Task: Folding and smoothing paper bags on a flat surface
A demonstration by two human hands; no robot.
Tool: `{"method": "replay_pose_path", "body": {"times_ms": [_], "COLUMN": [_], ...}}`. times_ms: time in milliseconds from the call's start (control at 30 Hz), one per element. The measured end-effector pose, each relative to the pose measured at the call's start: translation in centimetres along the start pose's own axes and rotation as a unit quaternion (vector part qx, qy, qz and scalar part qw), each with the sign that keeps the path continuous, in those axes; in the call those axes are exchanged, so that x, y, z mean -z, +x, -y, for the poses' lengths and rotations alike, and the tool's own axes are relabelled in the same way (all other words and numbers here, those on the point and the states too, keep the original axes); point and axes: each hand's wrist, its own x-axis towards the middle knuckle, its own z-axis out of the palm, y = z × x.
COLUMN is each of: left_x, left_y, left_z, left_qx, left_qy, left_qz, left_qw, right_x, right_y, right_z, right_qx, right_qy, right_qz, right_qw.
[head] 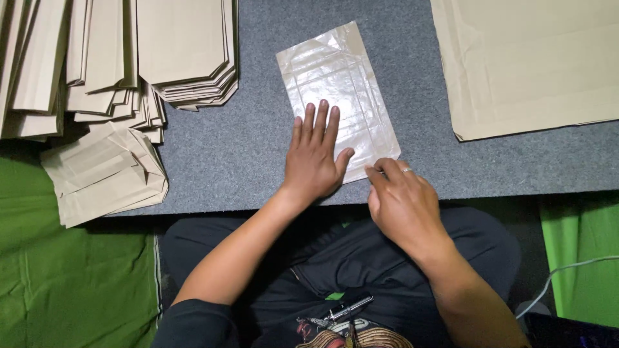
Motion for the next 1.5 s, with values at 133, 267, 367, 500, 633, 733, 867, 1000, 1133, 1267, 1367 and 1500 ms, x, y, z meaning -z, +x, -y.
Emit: {"method": "replay_pose_path", "body": {"times_ms": [133,267,367,500,633,733,867,1000,1133,1267,1367,1500], "left_x": [0.7,2.0,2.9,3.5,4.1,5.4,5.2,5.6,5.4,5.4,5.2,5.1], "left_y": [-1.5,-2.3,-3.0,-3.5,-2.8,-2.1,-1.4,-1.7,-2.2,-2.8,-3.1,-3.1], "left_z": [1.0,1.7,2.0,2.3,1.8,0.1,-0.7,-0.6,0.0,0.5,1.0,1.2], "left_qx": [-0.001,-0.006,-0.004,-0.006,0.010,0.040,0.059,0.067,0.066,0.068,0.064,0.057], "left_qy": [0.054,0.051,0.049,0.048,0.030,0.036,0.042,0.004,-0.029,-0.039,-0.042,-0.043], "left_qz": [0.008,0.010,0.026,0.035,0.053,0.088,0.108,0.125,0.127,0.123,0.117,0.107], "left_qw": [0.998,0.999,0.998,0.998,0.998,0.995,0.991,0.990,0.989,0.989,0.990,0.992], "right_x": [0.0,-0.3,-0.4,0.0,0.0,0.0,1.2,1.7,0.7,1.7,0.7,0.4], "right_y": [0.2,0.0,0.0,0.3,0.2,0.3,0.3,0.3,0.1,0.2,-0.1,0.0], "right_z": [-0.5,-0.6,-0.7,-0.8,-0.7,-1.0,-0.5,0.2,0.3,0.4,-0.6,0.1], "right_qx": [-0.016,-0.011,-0.008,-0.012,-0.010,-0.004,-0.004,0.012,-0.016,-0.062,-0.078,-0.014], "right_qy": [-0.010,-0.022,-0.024,0.000,-0.005,0.002,0.013,0.005,-0.015,-0.003,-0.059,-0.063], "right_qz": [0.004,-0.025,-0.025,-0.004,0.000,0.018,0.041,0.069,0.076,0.069,0.061,0.038], "right_qw": [1.000,0.999,0.999,1.000,1.000,1.000,0.999,0.998,0.997,0.996,0.993,0.997]}}
